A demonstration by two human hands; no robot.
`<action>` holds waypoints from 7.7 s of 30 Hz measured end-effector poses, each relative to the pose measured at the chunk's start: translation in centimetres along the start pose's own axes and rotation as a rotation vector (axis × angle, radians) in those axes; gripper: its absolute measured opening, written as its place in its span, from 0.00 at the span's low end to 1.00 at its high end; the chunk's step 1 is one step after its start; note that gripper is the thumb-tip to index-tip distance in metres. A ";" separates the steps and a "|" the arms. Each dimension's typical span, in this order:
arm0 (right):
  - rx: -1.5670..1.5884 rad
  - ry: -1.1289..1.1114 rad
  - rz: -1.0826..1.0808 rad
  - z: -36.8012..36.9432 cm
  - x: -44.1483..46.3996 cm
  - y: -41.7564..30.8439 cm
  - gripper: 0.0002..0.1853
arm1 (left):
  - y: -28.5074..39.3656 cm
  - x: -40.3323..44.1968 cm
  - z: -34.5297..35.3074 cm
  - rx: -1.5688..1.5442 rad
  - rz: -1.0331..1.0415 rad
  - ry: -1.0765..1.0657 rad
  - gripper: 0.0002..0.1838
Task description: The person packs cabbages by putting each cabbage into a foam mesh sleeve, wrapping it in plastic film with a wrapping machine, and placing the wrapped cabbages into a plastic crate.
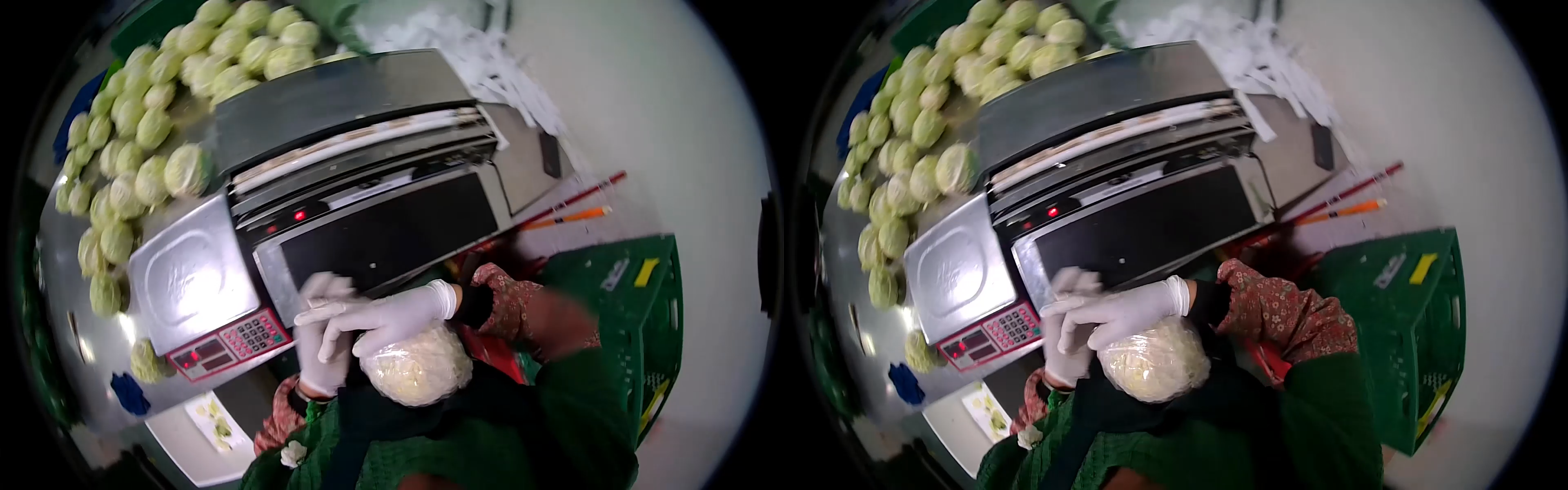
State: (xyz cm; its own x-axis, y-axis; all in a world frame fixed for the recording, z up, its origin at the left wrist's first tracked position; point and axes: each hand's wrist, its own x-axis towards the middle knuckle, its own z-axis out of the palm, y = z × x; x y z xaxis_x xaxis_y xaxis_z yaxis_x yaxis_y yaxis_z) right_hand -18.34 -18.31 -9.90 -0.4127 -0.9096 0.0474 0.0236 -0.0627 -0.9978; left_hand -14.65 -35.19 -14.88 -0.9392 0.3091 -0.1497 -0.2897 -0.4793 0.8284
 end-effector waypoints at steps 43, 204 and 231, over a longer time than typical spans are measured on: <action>-1.036 1.937 1.166 8.2 -58.3 -8.7 0.30 | 9.0 5.9 -5.8 0.603 0.261 0.339 0.21; 0.037 0.646 -0.145 -31.9 3.3 -3.3 0.21 | 9.0 26.9 3.0 0.868 0.386 0.244 0.32; -0.600 1.150 -0.116 -29.6 4.9 -6.5 0.11 | 12.4 25.3 7.0 1.291 0.773 0.136 0.21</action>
State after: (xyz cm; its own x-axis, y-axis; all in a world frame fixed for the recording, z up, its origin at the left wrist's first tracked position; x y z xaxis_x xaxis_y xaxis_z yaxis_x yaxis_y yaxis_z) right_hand -47.51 -10.21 -4.58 -0.9307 -0.0215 0.3652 -0.3495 0.3470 -0.8703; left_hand -40.76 -27.59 -4.63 -0.8107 0.2149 0.5446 0.5571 0.5688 0.6050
